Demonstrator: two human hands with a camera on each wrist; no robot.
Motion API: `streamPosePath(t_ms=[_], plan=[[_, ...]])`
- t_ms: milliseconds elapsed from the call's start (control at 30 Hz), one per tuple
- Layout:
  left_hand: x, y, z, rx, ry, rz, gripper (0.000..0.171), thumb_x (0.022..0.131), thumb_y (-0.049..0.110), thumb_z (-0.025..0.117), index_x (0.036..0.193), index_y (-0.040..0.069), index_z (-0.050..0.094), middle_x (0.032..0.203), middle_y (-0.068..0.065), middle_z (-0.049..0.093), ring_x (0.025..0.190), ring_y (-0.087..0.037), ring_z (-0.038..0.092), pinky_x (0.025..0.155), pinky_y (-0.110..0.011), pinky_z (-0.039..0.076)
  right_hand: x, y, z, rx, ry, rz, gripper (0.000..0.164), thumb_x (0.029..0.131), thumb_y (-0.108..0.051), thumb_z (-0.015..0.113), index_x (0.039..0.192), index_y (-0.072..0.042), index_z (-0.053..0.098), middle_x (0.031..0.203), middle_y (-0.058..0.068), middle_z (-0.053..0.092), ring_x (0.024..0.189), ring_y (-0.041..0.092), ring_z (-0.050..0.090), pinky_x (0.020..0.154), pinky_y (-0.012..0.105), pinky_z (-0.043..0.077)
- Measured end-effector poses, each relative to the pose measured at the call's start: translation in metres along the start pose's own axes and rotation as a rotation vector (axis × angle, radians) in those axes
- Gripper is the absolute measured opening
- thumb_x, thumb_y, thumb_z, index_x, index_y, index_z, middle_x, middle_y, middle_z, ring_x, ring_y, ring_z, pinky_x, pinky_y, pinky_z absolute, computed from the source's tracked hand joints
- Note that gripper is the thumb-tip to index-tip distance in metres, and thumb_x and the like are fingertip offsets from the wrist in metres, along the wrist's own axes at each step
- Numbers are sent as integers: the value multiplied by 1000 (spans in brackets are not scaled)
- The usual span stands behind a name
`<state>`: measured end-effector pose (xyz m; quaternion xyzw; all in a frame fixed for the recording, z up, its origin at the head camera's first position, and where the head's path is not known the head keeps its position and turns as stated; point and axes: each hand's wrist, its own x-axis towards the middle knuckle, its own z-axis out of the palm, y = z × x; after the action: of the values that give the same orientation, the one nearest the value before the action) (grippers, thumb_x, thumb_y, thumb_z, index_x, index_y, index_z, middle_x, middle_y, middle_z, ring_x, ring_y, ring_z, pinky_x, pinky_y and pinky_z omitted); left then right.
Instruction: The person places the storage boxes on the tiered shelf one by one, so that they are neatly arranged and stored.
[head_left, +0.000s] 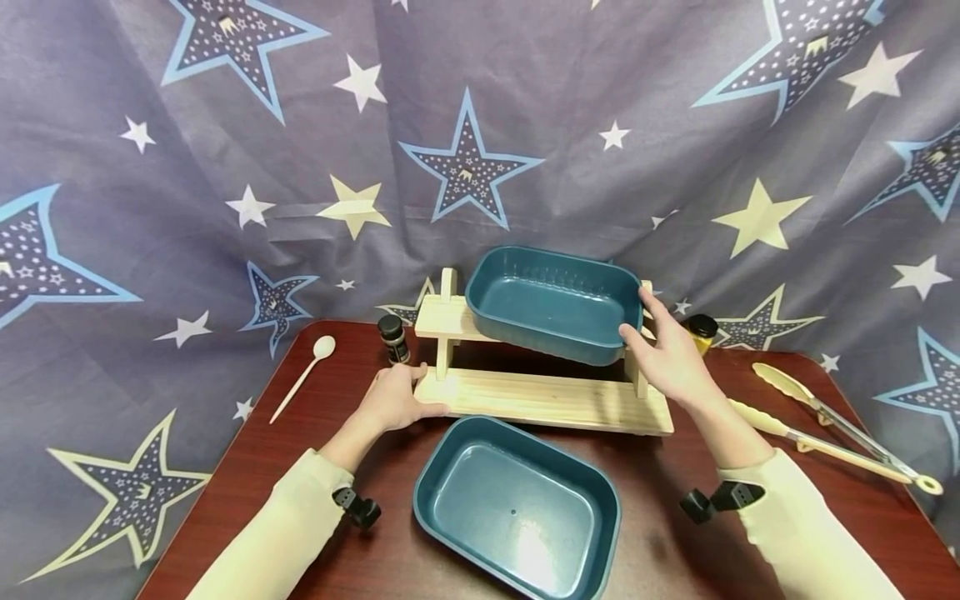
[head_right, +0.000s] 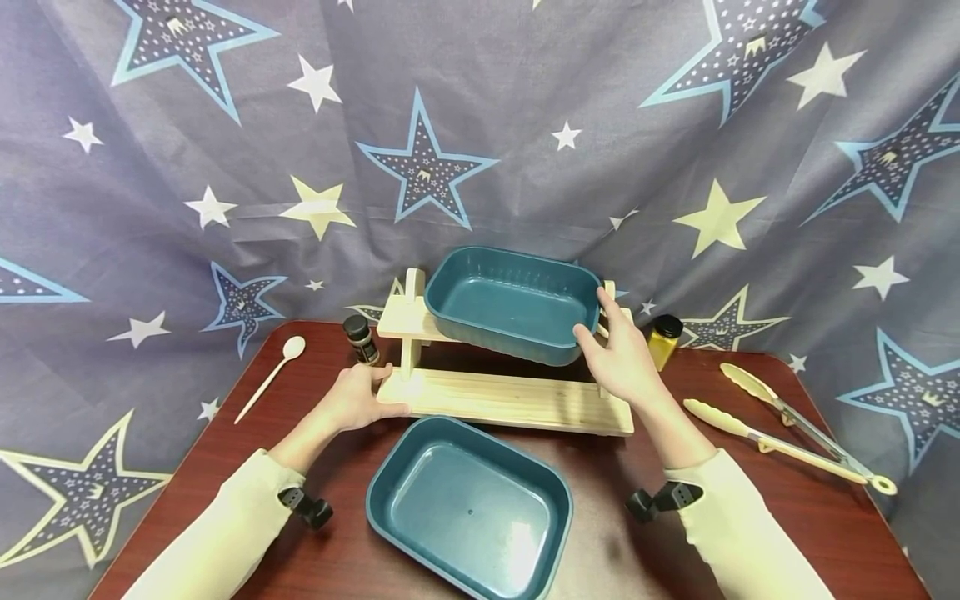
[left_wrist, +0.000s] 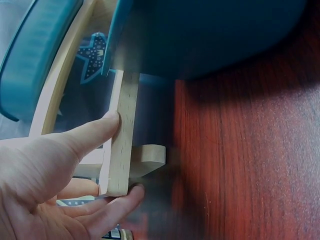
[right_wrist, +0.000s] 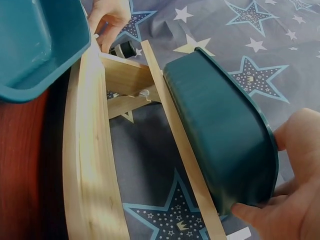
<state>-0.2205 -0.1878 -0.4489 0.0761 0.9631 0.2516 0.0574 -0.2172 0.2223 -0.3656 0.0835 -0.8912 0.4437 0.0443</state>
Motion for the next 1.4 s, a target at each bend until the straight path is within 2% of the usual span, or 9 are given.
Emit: streamPosePath(t_ms=[267,500,800,1033,1267,1400], plan=[[1,0,0,3,6,6,93,82,48,91,151,-4,55,153,-24,59,138,-47,58,111,-54,51,4,4,-2,0,4,-13,74,112,-27,52,172,-8,14,177,20,20,156,49,35,121,61,40],[0,1,-1,0,5,10,92,82,47,91,150,-5,56,152,-24,59,139,-47,57,111,-54,51,-3,0,0,-19,34,-16,73,111,-29,54,171,-6,18,172,26,32,152,50,42,119,60,42],[2,0,1,5,12,17,91,82,47,90,149,-6,57,150,-25,61,136,-47,59,109,-54,52,-2,-3,1,-24,19,-8,73,110,-27,55,170,-4,19,173,26,28,152,51,41,119,61,42],[2,2,0,8,11,11,92,82,48,90,149,-5,57,150,-25,61,136,-47,59,109,-54,52,4,-1,-3,-29,-3,8,72,111,-28,52,171,-8,18,175,25,25,153,50,40,120,60,41],[2,1,0,11,11,4,92,82,47,91,150,-6,56,151,-26,60,137,-47,59,110,-54,52,10,0,-7,-100,-33,19,72,112,-33,49,172,-13,16,177,21,22,158,48,33,124,64,34],[2,0,2,0,7,5,93,83,46,91,151,-5,55,152,-26,59,137,-47,58,110,-55,52,9,2,-9,-92,-33,13,72,112,-34,48,172,-12,15,177,21,23,158,48,33,125,64,32]])
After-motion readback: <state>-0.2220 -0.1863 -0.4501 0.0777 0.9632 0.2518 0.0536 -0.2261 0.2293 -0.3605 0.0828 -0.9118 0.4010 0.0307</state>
